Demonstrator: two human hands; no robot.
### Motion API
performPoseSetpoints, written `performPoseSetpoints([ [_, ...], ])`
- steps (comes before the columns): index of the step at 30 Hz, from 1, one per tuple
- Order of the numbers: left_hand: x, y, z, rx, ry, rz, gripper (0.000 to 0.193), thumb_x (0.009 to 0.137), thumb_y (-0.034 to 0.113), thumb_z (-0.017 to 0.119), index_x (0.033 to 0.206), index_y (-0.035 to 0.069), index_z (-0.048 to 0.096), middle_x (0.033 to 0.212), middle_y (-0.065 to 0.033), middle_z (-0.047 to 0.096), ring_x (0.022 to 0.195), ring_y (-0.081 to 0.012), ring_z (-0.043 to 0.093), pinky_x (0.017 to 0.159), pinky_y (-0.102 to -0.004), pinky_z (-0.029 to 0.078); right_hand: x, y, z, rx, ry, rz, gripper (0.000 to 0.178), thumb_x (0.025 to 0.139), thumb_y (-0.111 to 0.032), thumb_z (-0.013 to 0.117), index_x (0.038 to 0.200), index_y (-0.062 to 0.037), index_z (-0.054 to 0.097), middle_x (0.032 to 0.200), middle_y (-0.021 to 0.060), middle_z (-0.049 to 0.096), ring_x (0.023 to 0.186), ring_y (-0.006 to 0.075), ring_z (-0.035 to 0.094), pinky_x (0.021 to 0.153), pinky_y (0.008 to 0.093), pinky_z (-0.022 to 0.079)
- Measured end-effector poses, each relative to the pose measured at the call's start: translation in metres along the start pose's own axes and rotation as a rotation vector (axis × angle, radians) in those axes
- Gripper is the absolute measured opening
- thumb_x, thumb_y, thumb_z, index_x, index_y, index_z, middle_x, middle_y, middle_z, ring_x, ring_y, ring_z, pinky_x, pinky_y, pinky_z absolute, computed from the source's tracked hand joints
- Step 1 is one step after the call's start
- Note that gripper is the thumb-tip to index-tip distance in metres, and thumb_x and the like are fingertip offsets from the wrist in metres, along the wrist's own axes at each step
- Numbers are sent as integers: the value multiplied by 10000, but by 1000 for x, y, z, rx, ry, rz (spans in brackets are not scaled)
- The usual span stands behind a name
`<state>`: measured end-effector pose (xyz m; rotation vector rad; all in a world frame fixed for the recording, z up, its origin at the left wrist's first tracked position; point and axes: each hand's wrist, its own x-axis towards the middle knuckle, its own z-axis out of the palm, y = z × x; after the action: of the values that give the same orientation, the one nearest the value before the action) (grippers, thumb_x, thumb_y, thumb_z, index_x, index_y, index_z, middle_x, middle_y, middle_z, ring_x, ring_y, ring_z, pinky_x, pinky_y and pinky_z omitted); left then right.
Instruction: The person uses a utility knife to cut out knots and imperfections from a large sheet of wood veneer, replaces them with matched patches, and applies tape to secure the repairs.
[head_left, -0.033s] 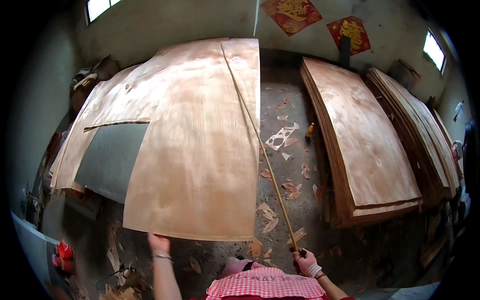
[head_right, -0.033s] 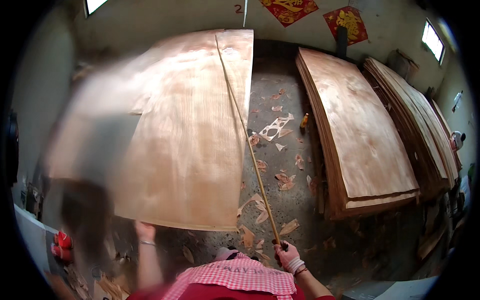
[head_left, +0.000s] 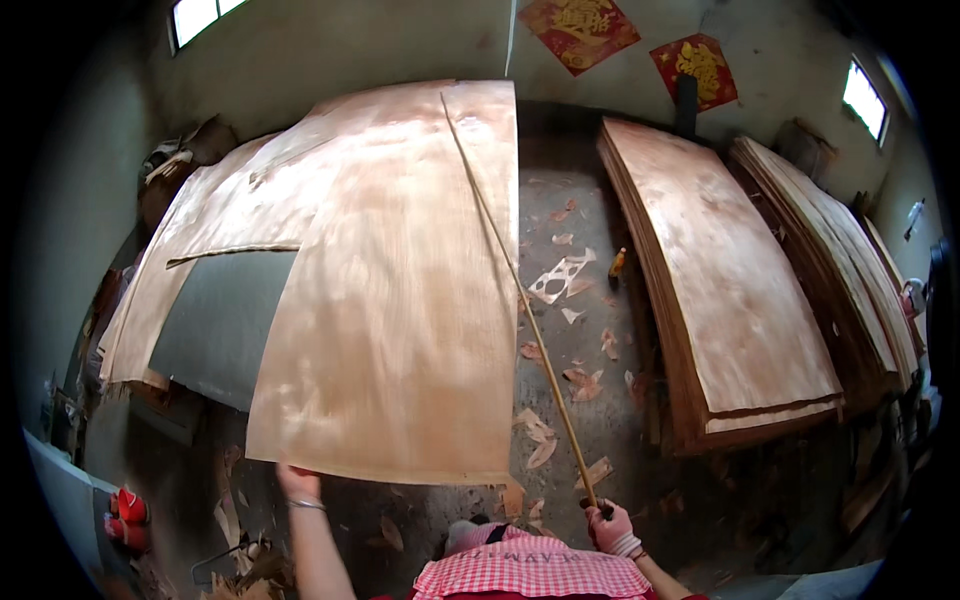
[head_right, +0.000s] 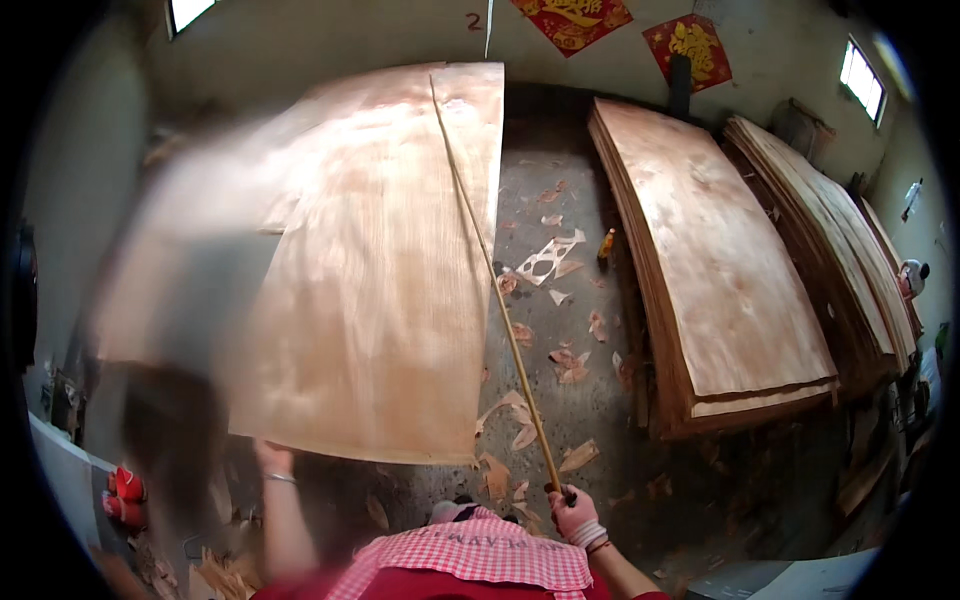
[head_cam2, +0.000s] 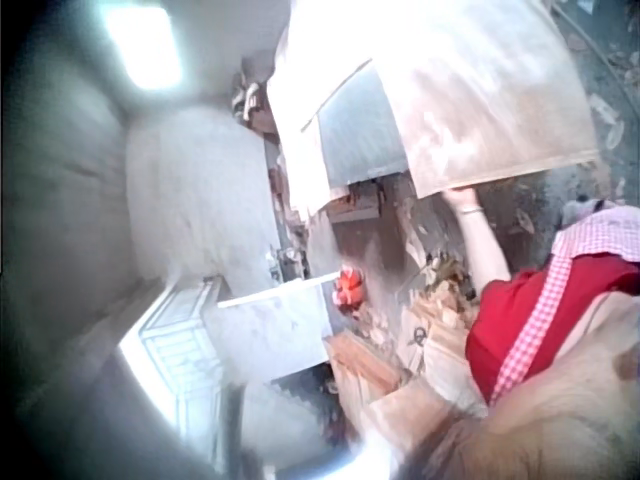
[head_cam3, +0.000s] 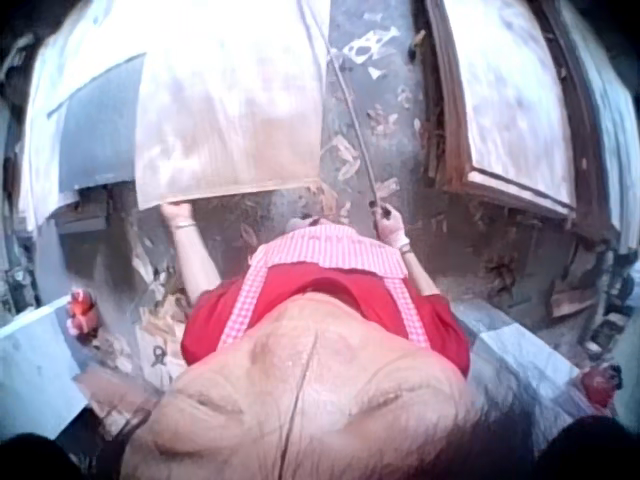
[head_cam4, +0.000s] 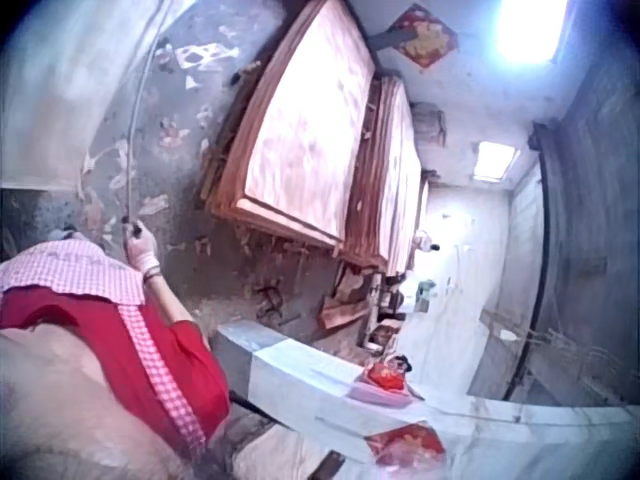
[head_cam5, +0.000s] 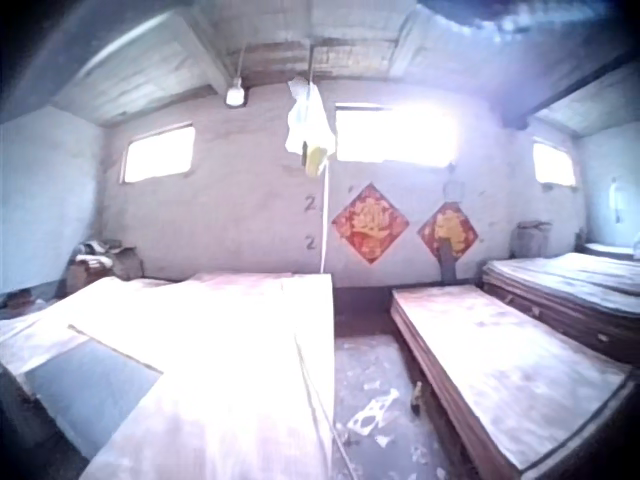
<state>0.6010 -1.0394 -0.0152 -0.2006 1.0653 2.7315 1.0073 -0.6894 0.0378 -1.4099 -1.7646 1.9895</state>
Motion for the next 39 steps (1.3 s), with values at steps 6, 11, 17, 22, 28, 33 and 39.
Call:
performPoseSetpoints([
  [6, 86, 93, 76, 1269, 77, 472, 182, 818, 108, 508, 859, -56, 575, 860, -142, 630, 732, -197, 607, 610, -332, 464, 15, -17, 43, -261, 56, -176, 211, 826, -228, 535, 877, -35, 604, 608, 84, 568, 538, 133, 535, 507, 268, 421],
  [11, 25, -72, 226, 1400, -878, 879, 173, 692, 101, 477, 774, 15, 603, 791, -161, 619, 652, -296, 574, 556, -384, 456, 40, -6, 101, -429, 31, -177, 241, 841, -262, 513, 843, -26, 565, 628, 128, 537, 581, 241, 520, 553, 328, 420],
  [17, -67, -305, 303, 2184, -1280, 609, 190, 757, 81, 462, 703, -14, 618, 684, -181, 617, 606, -276, 614, 501, -419, 460, 39, 12, 137, -516, 30, -98, 261, 815, -303, 516, 951, -96, 598, 856, 190, 617, 843, 352, 589, 696, 384, 467],
  [22, -123, -371, 342, 1773, -1584, 246, 149, 707, 89, 554, 787, 17, 658, 849, -222, 624, 801, -328, 626, 694, -391, 491, 17, 0, 127, -574, 23, -196, 480, 791, -270, 547, 1243, -150, 439, 940, 183, 621, 861, 311, 610, 734, 389, 483],
  [28, -152, -315, 346, 1199, -1740, -50, 406, 845, 272, 511, 1145, -1, 493, 1125, -222, 522, 1059, -299, 522, 890, -332, 411, 46, 0, 132, -375, 209, -206, 233, 801, -205, 537, 995, -96, 605, 830, 149, 644, 797, 266, 637, 691, 365, 487],
  [33, -111, -186, 301, 805, -1665, -537, 487, 921, 185, 451, 1341, -1, 288, 1308, -149, 418, 1182, -221, 425, 985, -332, 340, 54, -29, 98, -405, 245, -301, 206, 824, -231, 532, 907, -61, 613, 756, 137, 627, 716, 249, 626, 629, 334, 474],
  [39, -89, -97, 207, 880, -1142, -783, 365, 888, 87, 496, 1235, -10, 443, 1179, -105, 537, 1106, -165, 494, 963, -306, 367, 10, -14, 57, -223, 245, -312, 186, 803, -188, 574, 854, -11, 602, 661, 131, 578, 592, 168, 527, 579, 299, 435],
])
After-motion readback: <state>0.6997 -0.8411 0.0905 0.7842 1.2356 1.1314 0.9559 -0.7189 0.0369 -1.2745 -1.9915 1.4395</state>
